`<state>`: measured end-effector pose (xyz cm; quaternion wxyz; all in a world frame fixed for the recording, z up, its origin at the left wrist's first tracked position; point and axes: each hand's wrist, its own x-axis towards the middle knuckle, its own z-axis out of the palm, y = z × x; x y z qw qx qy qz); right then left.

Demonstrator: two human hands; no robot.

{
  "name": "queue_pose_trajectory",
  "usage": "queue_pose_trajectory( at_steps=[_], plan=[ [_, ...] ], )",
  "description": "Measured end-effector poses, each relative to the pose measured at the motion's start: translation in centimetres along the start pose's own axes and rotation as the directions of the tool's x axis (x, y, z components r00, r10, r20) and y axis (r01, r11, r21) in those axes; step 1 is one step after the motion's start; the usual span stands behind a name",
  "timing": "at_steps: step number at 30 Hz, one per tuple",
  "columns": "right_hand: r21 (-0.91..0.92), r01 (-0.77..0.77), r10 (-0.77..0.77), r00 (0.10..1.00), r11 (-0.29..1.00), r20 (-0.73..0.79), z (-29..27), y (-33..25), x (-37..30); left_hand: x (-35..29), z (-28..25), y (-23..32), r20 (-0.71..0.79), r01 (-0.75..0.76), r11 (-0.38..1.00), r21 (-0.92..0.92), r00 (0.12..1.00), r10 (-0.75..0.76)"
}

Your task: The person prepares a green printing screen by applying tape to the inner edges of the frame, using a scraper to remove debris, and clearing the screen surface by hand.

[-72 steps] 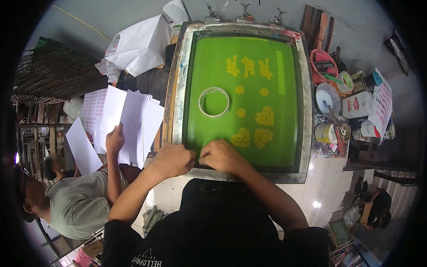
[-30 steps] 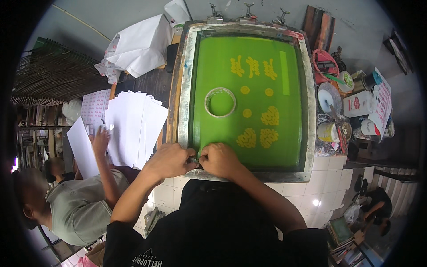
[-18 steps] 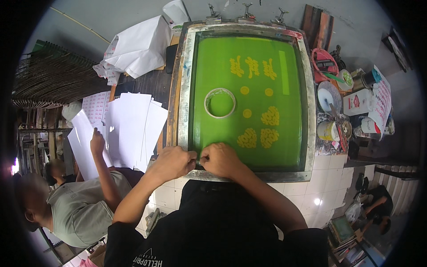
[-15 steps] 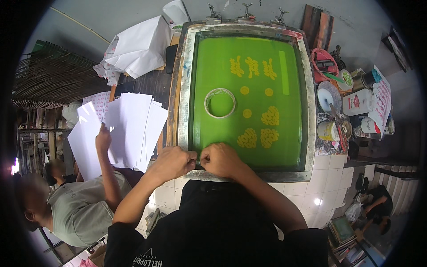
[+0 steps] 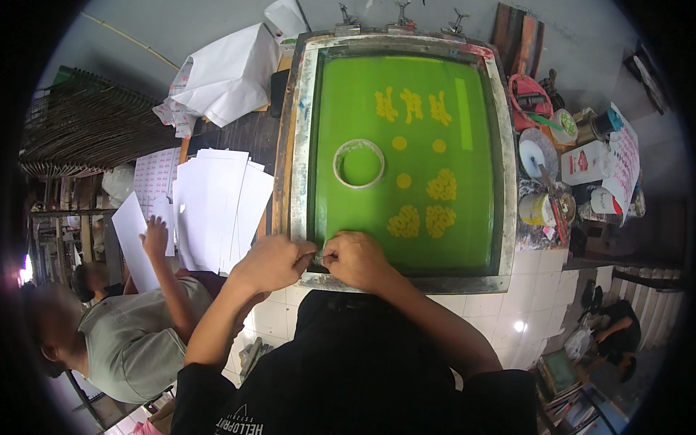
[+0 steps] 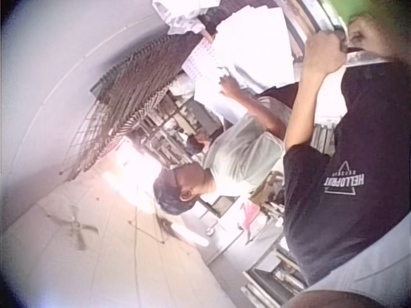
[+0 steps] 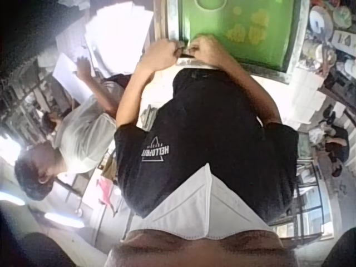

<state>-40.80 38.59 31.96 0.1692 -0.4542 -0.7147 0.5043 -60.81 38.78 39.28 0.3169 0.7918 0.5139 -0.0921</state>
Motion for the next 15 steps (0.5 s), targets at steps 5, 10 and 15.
queue_pose_trajectory(
  at_steps=[5,10,15],
  plan=[
    [-0.078,-0.052,0.053,0.999,0.996,0.004,0.2,-0.2,0.0,0.3,-2.1,0.5,0.195,-0.007,1.000,0.022,0.981,0.002],
    [-0.113,-0.138,0.140,0.990,0.984,0.013,0.3,-0.6,0.2,0.4,-2.3,-0.2,0.224,-0.086,0.996,-0.006,0.971,0.085],
    [-0.140,-0.207,0.211,0.977,0.968,0.018,0.2,-1.0,0.8,0.1,-1.8,-1.8,0.228,-0.112,0.984,-0.140,0.963,0.142]
  ],
)
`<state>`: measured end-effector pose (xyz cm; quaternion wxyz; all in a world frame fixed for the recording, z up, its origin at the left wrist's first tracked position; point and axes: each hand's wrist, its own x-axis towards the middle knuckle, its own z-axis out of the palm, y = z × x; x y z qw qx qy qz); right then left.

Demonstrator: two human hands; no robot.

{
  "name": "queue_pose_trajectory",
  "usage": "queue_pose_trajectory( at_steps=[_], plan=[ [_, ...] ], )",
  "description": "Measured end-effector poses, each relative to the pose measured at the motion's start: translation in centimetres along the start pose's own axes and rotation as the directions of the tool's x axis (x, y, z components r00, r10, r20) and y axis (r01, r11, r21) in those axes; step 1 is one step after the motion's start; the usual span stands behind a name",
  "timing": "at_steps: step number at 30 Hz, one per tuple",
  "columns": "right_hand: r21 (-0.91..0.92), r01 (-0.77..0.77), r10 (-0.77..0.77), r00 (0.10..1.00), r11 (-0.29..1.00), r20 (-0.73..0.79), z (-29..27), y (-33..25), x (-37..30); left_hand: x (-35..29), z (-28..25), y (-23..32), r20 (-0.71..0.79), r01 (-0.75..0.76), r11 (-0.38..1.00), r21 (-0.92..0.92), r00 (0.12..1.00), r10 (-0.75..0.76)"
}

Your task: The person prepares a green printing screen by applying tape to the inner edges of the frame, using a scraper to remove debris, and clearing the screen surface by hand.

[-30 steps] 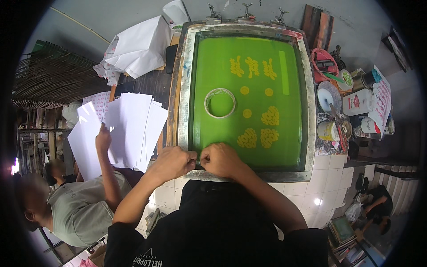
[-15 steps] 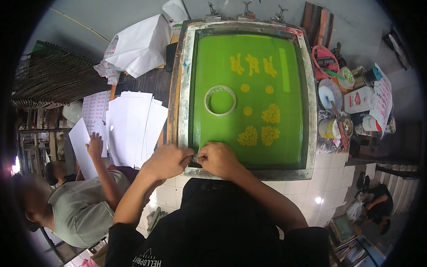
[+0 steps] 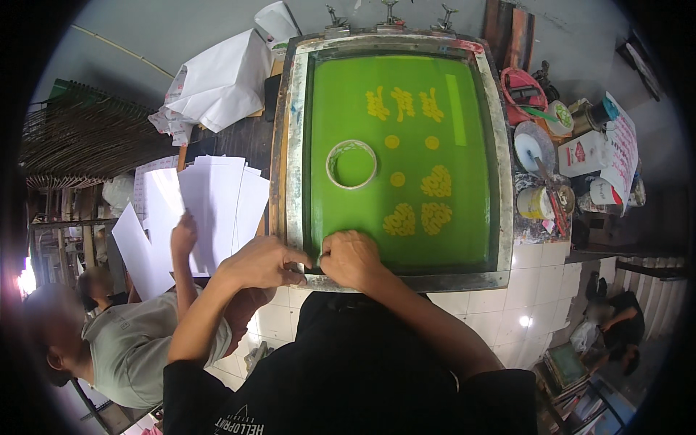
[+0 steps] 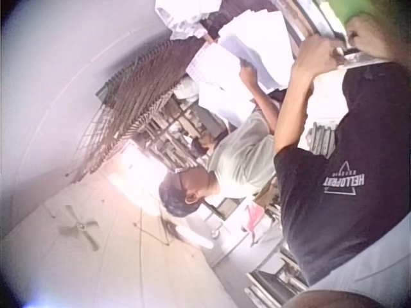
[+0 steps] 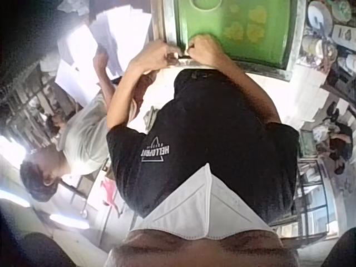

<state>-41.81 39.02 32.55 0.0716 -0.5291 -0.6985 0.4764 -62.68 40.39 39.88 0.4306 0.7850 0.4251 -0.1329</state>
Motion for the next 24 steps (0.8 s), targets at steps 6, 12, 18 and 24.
queue_pose_trajectory(
  at_steps=[6,12,18,24],
  plan=[
    [-0.006,0.036,-0.036,0.999,0.999,-0.012,0.2,0.2,0.0,-1.0,0.9,0.6,-0.099,0.057,0.995,0.087,0.994,-0.048],
    [0.013,0.033,-0.033,0.999,0.999,-0.013,0.4,0.5,0.0,-0.9,0.1,2.7,0.009,0.110,0.979,0.169,0.994,-0.113],
    [0.023,0.020,-0.020,1.000,1.000,0.000,0.2,0.4,0.0,-1.0,0.0,2.6,0.079,0.102,0.977,0.188,0.990,-0.119],
    [0.005,0.027,-0.027,1.000,1.000,0.015,0.1,0.5,0.1,-0.4,0.7,1.3,0.041,0.008,0.994,0.106,0.999,-0.013]
  ],
)
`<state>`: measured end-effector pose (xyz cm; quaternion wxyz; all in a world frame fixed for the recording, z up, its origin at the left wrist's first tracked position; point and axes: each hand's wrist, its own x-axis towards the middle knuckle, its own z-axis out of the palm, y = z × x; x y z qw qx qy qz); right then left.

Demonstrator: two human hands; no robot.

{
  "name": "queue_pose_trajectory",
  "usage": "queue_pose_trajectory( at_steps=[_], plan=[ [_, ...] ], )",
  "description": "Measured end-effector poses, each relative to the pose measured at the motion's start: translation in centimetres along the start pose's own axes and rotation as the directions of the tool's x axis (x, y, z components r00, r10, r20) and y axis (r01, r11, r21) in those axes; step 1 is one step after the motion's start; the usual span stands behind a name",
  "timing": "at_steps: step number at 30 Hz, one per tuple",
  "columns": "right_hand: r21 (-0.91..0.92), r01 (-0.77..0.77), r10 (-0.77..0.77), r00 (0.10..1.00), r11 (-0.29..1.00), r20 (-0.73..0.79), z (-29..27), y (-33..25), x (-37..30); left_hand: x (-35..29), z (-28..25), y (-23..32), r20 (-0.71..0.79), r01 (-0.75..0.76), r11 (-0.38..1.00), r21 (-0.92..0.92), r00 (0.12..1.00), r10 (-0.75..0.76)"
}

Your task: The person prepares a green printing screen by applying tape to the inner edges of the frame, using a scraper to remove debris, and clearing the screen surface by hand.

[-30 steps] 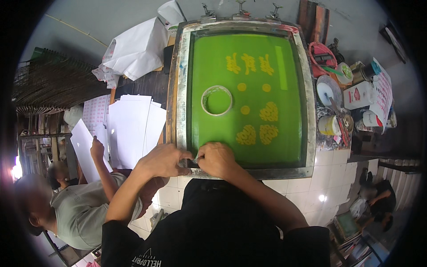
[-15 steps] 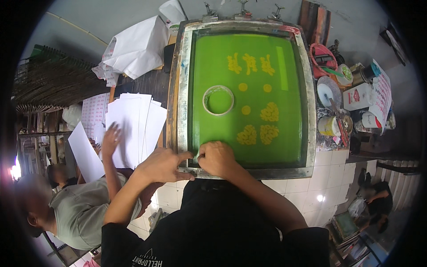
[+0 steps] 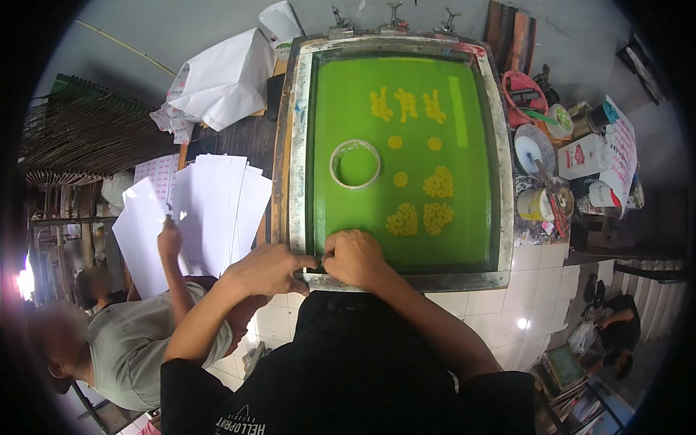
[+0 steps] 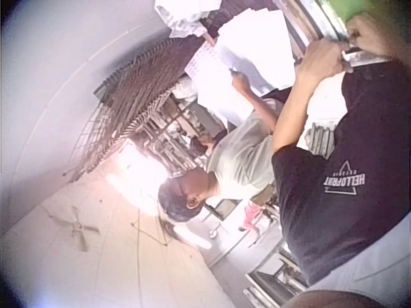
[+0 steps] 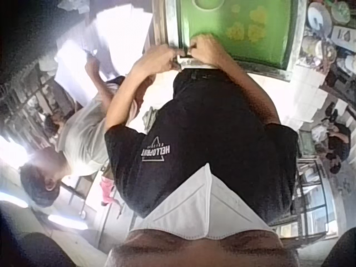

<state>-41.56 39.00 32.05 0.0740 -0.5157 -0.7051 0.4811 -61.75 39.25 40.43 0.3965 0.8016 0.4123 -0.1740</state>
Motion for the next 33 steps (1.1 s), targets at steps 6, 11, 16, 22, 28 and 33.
queue_pose_trajectory(
  at_steps=[6,11,16,22,28,33],
  plan=[
    [0.058,0.062,-0.065,0.996,0.996,0.054,-0.9,-0.3,-0.3,-1.3,0.3,0.2,-0.084,0.078,0.983,-0.164,0.992,-0.093],
    [-0.019,0.091,-0.083,0.965,0.996,0.250,-1.7,-0.8,0.3,-1.7,1.2,0.3,-0.133,0.113,0.985,-0.133,0.983,-0.130],
    [0.100,0.120,-0.147,0.932,0.988,0.333,-3.8,-0.5,-0.1,-2.7,1.3,1.5,-0.186,0.195,0.972,-0.133,0.958,-0.218],
    [-0.230,0.378,-0.320,0.913,0.897,0.254,-1.8,-0.3,-2.6,-2.8,3.4,0.9,-0.264,0.205,0.944,-0.260,0.925,-0.274],
    [-0.219,0.545,-0.499,0.835,0.809,0.233,0.1,0.3,-2.7,-2.7,3.4,0.4,-0.240,0.189,0.936,-0.298,0.934,-0.265],
    [-0.141,0.599,-0.559,0.793,0.789,0.242,0.3,0.9,-1.8,-2.2,2.7,0.3,-0.223,0.177,0.946,-0.273,0.945,-0.241]
  ],
)
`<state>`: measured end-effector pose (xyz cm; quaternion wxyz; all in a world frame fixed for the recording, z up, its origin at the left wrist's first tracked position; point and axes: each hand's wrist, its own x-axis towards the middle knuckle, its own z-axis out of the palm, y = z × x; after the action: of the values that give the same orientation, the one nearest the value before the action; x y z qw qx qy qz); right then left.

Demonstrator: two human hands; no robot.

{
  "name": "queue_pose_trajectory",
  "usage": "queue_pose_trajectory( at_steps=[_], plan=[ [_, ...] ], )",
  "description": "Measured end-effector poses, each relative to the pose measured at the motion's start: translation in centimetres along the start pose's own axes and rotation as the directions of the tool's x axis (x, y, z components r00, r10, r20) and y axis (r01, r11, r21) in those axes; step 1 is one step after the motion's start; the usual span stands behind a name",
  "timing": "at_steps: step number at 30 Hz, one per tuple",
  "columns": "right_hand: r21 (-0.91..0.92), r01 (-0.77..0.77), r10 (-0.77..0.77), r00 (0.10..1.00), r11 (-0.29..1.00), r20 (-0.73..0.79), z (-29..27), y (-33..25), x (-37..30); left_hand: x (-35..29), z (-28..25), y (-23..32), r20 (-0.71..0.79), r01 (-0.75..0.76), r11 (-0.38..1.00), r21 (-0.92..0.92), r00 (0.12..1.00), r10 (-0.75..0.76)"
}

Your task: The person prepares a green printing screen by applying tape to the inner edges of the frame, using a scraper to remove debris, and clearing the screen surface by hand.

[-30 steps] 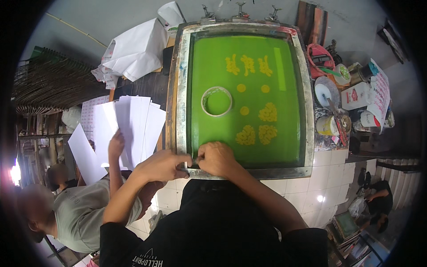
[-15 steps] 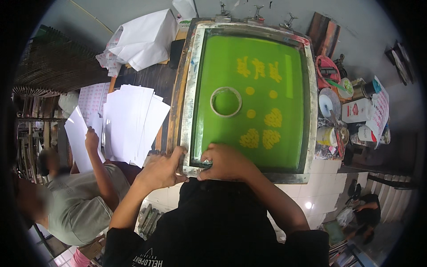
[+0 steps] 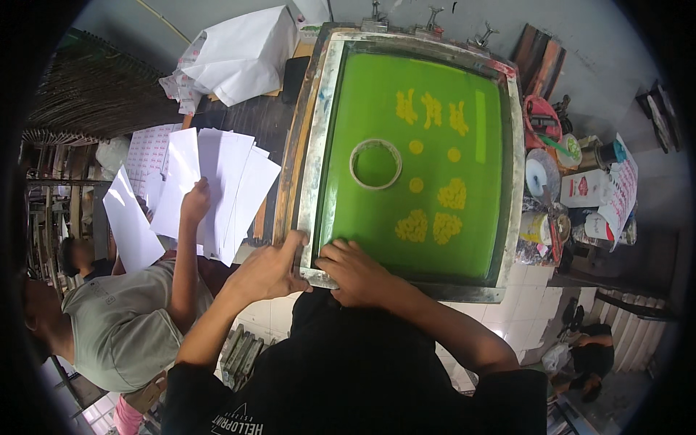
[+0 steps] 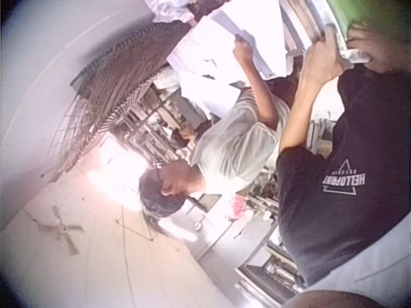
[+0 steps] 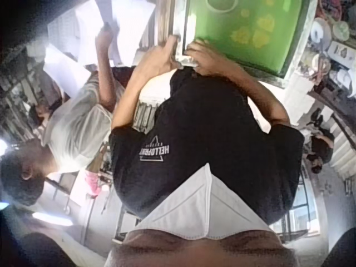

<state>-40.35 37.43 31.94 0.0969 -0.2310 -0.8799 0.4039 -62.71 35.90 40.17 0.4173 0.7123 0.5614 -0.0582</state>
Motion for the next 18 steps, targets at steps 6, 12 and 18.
queue_pose_trajectory(
  at_steps=[6,12,18],
  plan=[
    [0.180,-0.103,0.120,0.989,0.978,-0.086,-1.6,-0.7,-0.3,-0.1,0.4,-0.4,0.031,0.016,1.000,-0.004,0.999,-0.016],
    [0.028,-0.191,0.186,0.975,0.981,0.124,-1.6,-0.9,0.6,0.0,0.4,0.0,0.052,0.051,0.999,-0.005,0.997,-0.051],
    [0.059,-0.189,0.195,0.971,0.980,-0.135,-1.9,-0.7,-0.8,-0.2,0.5,-0.1,0.036,0.049,0.999,-0.013,0.998,-0.049]
  ],
)
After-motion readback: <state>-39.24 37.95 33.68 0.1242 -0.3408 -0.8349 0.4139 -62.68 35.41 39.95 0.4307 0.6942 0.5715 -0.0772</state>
